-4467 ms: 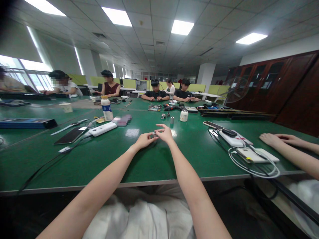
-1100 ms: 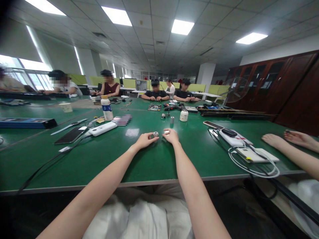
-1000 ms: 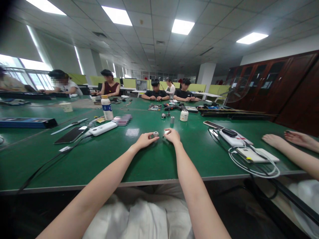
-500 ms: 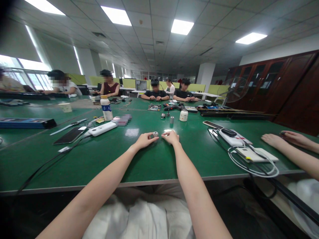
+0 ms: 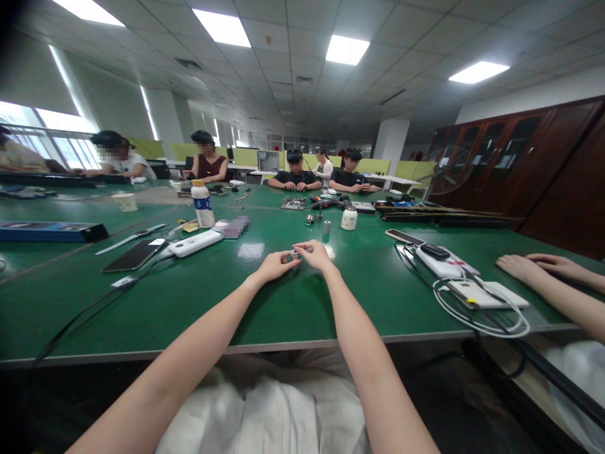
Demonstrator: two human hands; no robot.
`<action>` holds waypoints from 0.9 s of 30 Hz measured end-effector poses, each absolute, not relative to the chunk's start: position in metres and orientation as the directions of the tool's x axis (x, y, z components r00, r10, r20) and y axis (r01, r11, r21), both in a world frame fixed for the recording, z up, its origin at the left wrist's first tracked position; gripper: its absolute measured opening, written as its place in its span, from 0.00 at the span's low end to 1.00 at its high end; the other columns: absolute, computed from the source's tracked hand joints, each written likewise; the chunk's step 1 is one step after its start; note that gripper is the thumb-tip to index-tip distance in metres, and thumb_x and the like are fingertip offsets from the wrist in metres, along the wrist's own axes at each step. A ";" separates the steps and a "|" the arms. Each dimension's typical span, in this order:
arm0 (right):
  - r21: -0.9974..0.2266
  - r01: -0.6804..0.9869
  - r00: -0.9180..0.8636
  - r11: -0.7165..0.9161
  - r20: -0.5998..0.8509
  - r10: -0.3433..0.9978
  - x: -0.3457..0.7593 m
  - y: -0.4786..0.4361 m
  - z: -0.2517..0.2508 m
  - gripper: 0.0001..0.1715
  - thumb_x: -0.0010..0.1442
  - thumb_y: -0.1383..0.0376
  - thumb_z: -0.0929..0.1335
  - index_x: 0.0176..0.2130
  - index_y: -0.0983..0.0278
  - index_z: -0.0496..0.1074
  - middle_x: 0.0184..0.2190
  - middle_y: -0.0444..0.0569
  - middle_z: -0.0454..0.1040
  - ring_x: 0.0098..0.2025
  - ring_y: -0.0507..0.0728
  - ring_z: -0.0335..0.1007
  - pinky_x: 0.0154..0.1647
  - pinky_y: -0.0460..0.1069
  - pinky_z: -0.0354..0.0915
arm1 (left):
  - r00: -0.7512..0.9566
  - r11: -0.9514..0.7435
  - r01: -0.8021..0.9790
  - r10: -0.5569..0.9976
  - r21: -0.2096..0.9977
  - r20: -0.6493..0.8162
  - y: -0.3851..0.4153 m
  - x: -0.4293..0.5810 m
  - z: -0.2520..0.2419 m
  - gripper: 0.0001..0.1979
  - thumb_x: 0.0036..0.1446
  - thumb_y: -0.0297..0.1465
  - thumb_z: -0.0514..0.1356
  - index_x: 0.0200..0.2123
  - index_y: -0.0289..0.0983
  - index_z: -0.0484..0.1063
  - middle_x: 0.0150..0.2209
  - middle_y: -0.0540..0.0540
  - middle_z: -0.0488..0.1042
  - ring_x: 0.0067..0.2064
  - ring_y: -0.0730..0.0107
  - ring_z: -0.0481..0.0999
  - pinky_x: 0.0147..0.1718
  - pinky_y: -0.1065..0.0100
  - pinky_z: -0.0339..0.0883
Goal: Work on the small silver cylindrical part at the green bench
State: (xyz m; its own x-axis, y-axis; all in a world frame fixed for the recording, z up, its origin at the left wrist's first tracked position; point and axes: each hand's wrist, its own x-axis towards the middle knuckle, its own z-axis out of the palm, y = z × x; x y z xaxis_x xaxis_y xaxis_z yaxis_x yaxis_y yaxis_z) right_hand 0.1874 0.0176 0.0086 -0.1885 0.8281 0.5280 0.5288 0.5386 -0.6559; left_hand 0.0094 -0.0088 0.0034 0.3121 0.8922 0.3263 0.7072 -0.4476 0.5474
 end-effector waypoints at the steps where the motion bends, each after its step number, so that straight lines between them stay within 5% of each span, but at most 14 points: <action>1: -0.660 0.521 -0.194 0.541 0.525 0.829 0.187 0.018 0.008 0.11 0.56 0.63 0.69 0.39 0.60 0.80 0.34 0.49 0.78 0.34 0.53 0.69 0.35 0.46 0.65 | 0.312 -0.446 0.707 0.893 0.549 0.324 -0.009 0.010 0.004 0.25 0.54 0.51 0.57 0.44 0.38 0.76 0.23 0.50 0.72 0.26 0.67 0.70 0.23 0.72 0.53; 19: -0.791 0.381 -0.258 0.479 0.407 0.876 0.183 0.016 0.013 0.11 0.54 0.67 0.68 0.36 0.62 0.81 0.31 0.47 0.79 0.29 0.51 0.71 0.29 0.44 0.67 | 0.301 -0.434 0.717 0.898 0.545 0.320 -0.009 0.010 0.005 0.23 0.54 0.49 0.58 0.43 0.38 0.77 0.22 0.50 0.72 0.25 0.67 0.70 0.23 0.72 0.53; 27: -0.835 0.364 -0.220 0.412 0.353 0.909 0.183 0.015 0.015 0.19 0.51 0.72 0.62 0.33 0.63 0.81 0.32 0.47 0.80 0.27 0.51 0.68 0.28 0.43 0.65 | 0.305 -0.437 0.715 0.897 0.546 0.319 -0.009 0.010 0.005 0.24 0.54 0.50 0.58 0.44 0.39 0.77 0.23 0.49 0.73 0.25 0.67 0.70 0.23 0.72 0.53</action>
